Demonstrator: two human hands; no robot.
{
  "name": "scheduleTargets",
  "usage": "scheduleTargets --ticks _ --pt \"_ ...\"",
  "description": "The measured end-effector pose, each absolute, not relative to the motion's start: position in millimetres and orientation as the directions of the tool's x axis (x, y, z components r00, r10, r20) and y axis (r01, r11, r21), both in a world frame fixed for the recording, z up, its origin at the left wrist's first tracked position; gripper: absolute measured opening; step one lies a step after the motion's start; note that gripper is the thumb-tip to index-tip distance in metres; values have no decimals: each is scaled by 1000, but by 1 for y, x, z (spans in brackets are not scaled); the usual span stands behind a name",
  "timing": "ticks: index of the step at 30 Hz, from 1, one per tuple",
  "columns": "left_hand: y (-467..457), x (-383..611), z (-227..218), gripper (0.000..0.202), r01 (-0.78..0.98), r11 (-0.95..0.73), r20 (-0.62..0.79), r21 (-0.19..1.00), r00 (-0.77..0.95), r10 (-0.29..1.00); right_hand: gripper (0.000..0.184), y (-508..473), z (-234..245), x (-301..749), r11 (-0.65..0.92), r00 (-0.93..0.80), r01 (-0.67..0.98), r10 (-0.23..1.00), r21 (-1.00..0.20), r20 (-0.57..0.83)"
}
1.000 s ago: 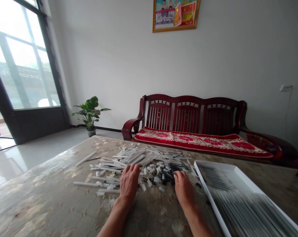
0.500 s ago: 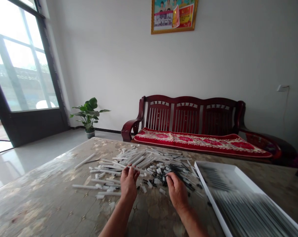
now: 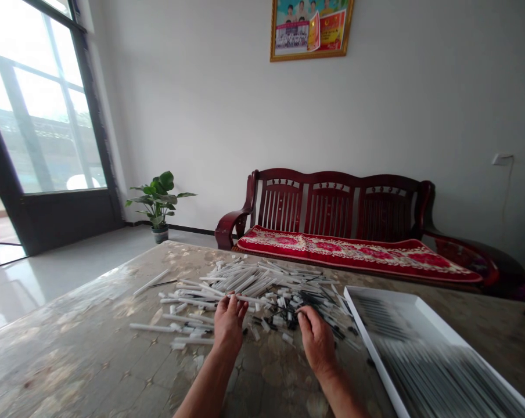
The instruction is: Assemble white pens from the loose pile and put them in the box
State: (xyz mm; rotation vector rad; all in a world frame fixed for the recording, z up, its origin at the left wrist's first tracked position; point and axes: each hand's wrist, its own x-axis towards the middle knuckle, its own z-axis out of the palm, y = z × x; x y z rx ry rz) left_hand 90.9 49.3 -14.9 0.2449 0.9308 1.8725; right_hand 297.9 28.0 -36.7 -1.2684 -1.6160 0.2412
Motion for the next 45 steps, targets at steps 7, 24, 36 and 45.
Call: scheduleTargets --ticks 7,24,36,45 --pt "50 89 -15 12 -695 -235 -237 679 -511 826 30 27 -36 302 440 72 618 794 -652 604" --pt "20 144 -11 9 -767 194 -276 612 23 961 44 15 -24 285 580 -156 516 787 -630 596" --pt "30 122 -6 15 -899 155 -434 411 -43 900 22 24 -25 307 387 -141 815 854 -430 501" --pt "31 123 -15 11 -871 150 -360 468 -33 932 29 21 -27 303 335 -182 900 869 -277 460"
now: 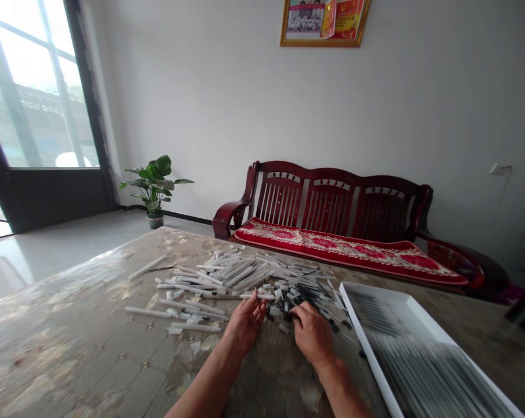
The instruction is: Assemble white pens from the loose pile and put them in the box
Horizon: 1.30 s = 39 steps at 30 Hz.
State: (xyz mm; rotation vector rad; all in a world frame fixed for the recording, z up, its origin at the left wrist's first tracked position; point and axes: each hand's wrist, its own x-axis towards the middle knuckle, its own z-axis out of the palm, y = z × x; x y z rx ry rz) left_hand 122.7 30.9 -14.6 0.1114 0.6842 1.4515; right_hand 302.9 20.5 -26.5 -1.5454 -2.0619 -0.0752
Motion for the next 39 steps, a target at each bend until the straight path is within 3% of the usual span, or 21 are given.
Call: scheduleTargets --ticks 10,14,18,22,27,30,39 --pt "29 126 -12 10 -850 161 -358 501 -35 933 14 22 -26 300 297 -201 932 900 -207 386" --pt "29 126 -13 10 -845 152 -353 512 -46 934 15 26 -32 299 269 -116 905 902 -330 417" --pt "28 130 -14 13 -818 138 -344 559 -77 936 17 32 -40 299 339 -31 743 879 -577 476" --pt "24 138 -12 14 -798 152 -342 583 -72 937 22 36 -44 297 433 38 532 846 -727 531" --pt "23 139 -10 15 -795 140 -336 591 -85 938 25 36 -39 290 323 159 194 921 -926 355" --pt "24 138 -11 16 -794 129 -338 594 -100 936 26 35 -33 285 290 218 40 931 -956 291" --pt "22 141 -9 16 -805 141 -352 575 -87 932 32 27 -21 278 172 235 -152 963 -973 134"
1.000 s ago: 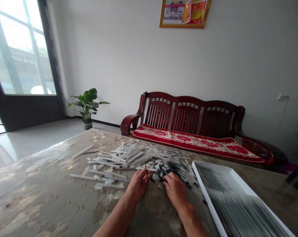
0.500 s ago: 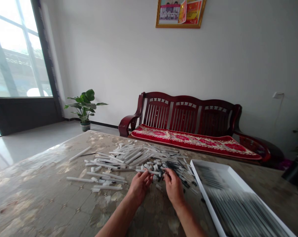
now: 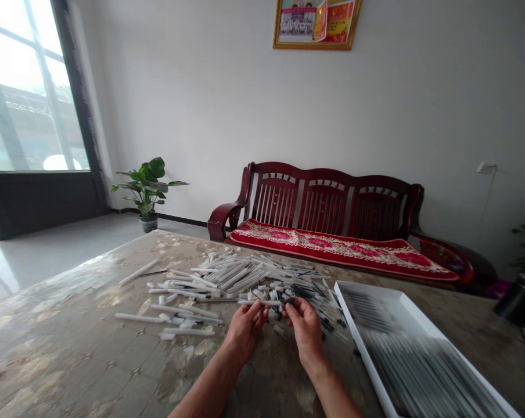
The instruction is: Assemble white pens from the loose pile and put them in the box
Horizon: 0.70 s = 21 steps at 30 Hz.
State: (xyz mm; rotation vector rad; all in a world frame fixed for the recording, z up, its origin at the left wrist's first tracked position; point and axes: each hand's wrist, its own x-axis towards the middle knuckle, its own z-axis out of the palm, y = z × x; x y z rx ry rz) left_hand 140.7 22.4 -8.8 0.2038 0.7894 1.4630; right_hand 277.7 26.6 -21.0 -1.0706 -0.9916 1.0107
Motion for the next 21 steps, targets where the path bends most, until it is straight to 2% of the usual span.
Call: scheduleTargets --ticks 13,21 --pt "24 141 -14 15 -787 140 -335 601 -89 938 29 24 -19 274 188 221 -189 964 -964 145" --pt "24 142 -18 12 -769 120 -301 628 -97 949 29 25 -24 276 245 221 -61 949 -968 226"
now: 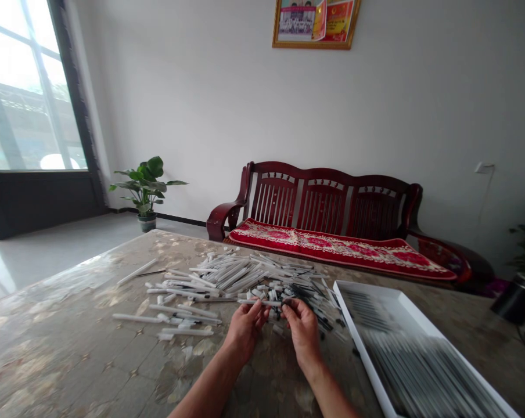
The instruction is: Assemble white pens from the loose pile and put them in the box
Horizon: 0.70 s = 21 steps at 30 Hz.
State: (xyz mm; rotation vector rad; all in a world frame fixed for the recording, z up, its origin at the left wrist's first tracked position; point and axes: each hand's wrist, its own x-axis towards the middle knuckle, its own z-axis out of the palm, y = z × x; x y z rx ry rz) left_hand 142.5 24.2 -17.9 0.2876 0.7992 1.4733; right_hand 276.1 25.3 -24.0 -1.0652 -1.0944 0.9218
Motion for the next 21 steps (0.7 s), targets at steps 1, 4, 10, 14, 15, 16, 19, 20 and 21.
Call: scheduleTargets --ticks 1,4,10,14,15,16,19,20,21 --pt "25 142 -19 12 -767 117 -297 631 -99 950 28 26 -25 276 251 217 -41 947 -967 236" --pt "26 142 -22 12 -756 102 -275 647 -106 955 27 28 -29 277 285 206 26 937 -958 284" --pt "27 141 -26 18 -738 59 -219 672 -122 968 22 22 -30 279 340 149 343 901 -876 408" --pt "24 143 -28 24 -723 50 -185 689 -110 977 31 19 -29 280 323 105 514 896 -795 432" --pt "23 143 -28 24 -718 50 -183 695 -109 977 34 19 -29 280 316 103 535 896 -784 432" --pt "23 144 -27 25 -712 52 -183 700 -109 977 37 19 -29 281 313 104 544 896 -779 432" --pt "21 145 -26 25 -700 59 -184 712 -105 977 43 19 -30 282 314 107 533 896 -785 431" --pt "21 145 -26 24 -698 59 -182 714 -104 978 44 19 -30 283 313 106 528 898 -790 426" --pt "22 145 -25 24 -698 56 -180 713 -106 978 44 18 -29 283 311 100 523 902 -793 420"
